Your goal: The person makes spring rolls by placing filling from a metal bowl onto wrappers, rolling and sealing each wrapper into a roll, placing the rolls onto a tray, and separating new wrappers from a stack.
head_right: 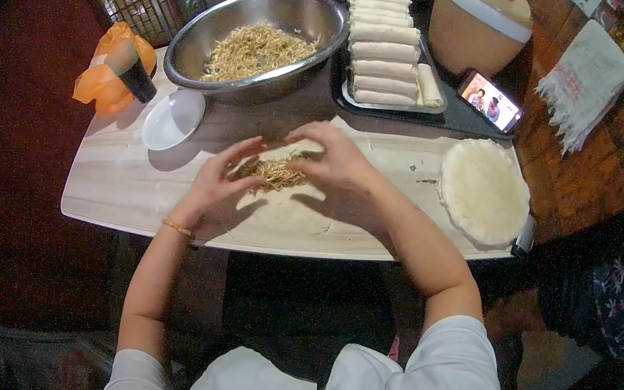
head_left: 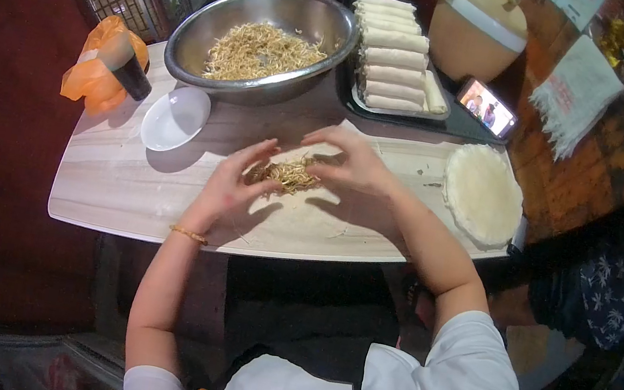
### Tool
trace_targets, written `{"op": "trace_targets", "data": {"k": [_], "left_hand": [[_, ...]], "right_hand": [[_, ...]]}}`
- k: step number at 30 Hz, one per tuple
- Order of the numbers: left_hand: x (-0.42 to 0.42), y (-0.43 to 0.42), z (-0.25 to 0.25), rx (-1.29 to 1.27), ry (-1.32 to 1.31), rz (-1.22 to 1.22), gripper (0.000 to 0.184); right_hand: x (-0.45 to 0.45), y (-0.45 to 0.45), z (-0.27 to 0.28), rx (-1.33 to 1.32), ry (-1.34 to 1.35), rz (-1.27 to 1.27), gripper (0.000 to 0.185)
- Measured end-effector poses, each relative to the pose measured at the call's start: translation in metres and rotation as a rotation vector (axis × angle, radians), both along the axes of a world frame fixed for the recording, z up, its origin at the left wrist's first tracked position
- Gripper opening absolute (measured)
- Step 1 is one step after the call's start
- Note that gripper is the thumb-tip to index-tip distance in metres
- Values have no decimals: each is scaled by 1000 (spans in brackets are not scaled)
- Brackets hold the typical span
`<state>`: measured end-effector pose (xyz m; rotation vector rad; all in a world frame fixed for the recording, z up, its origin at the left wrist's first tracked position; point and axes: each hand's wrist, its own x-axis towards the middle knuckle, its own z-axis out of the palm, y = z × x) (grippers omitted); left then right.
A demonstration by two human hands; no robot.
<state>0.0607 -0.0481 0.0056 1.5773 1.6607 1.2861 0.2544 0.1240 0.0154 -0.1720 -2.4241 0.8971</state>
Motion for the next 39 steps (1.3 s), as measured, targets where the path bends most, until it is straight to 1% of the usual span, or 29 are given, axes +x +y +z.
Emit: {"op": "trace_targets", "data": {"k": [1,2,3,4,5,6,8,9,10,11,13,15,18,21,22,23,24,25,26,27,28,29,30,31,32,33,35,36,39], "left_hand": [[-4,-3,3,0,1,1,58],[-11,-6,7,5,62,91,49],[-18,-9,10,11,125,180,40],[-25,-12,10,16,129,178,40],[-34,-15,7,28,182,273,30],[-42,-17,2,39,234,366,21],[-59,-20,-15,22,264,421,18],[-60,-21,-15,0,290,478,15],[-61,-21,-16,-66,364,514,20],[-61,-17,-17,-57,361,499,20],[-55,-10,-15,-213,429,577,30],[-59,-1,-27,-180,423,524,32],[-55,9,-27,-196,385,471,29],[-58,13,-36,-111,292,493,27],[-62,16,-40,-93,174,462,27],[-66,17,-44,-76,56,432,28],[-59,14,-37,-79,55,439,28],[-45,9,-23,-123,-93,476,29],[-34,5,-13,-166,-243,513,31],[-32,1,-8,-169,-244,526,31],[-31,-3,-5,-224,-369,462,32],[-31,-8,-3,-276,-495,396,32],[-31,-13,-1,-274,-498,412,32],[-32,-18,0,-311,-470,353,32],[-32,-22,1,-349,-442,292,32],[-30,-25,4,-348,-443,303,32],[-24,-28,11,-330,-571,217,26],[-21,-27,13,-329,-572,221,26],[-20,-22,13,-327,-471,160,25]], "right_hand": [[1,5,3,-30,-12,-92,37],[1,7,4,-128,-13,-234,30],[2,14,1,-126,-10,-235,30],[4,24,-5,-135,-58,-343,28],[4,34,-11,-145,-107,-452,27],[2,38,-15,-142,-102,-456,27],[4,44,-19,-65,-295,-550,33],[4,42,-18,-64,-294,-559,33],[1,40,-17,-24,-353,-558,36],[-1,39,-17,17,-413,-561,39],[-6,38,-20,-17,-465,-590,38],[-12,34,-25,55,-457,-588,32],[-18,29,-27,94,-433,-584,31],[-19,24,-29,95,-316,-599,31],[-19,23,-26,97,-317,-595,31],[-18,23,-23,-7,-284,-538,32],[-17,20,-18,-113,-251,-478,32],[-16,16,-13,-115,-252,-468,32],[-14,11,-8,-279,-222,-453,33],[-12,8,-6,-442,-192,-433,34],[-14,16,-13,-364,-181,-406,33],[-9,23,-21,-364,-185,-390,33],[-1,18,-10,-633,-238,-321,32],[5,16,-4,-900,-292,-248,31],[9,16,-5,-899,-297,-235,31],[12,15,-6,-930,-309,-225,29],[15,13,-8,-961,-324,-211,27],[16,11,-6,-949,-323,-165,24],[14,7,-9,-948,-287,-60,20]]}}
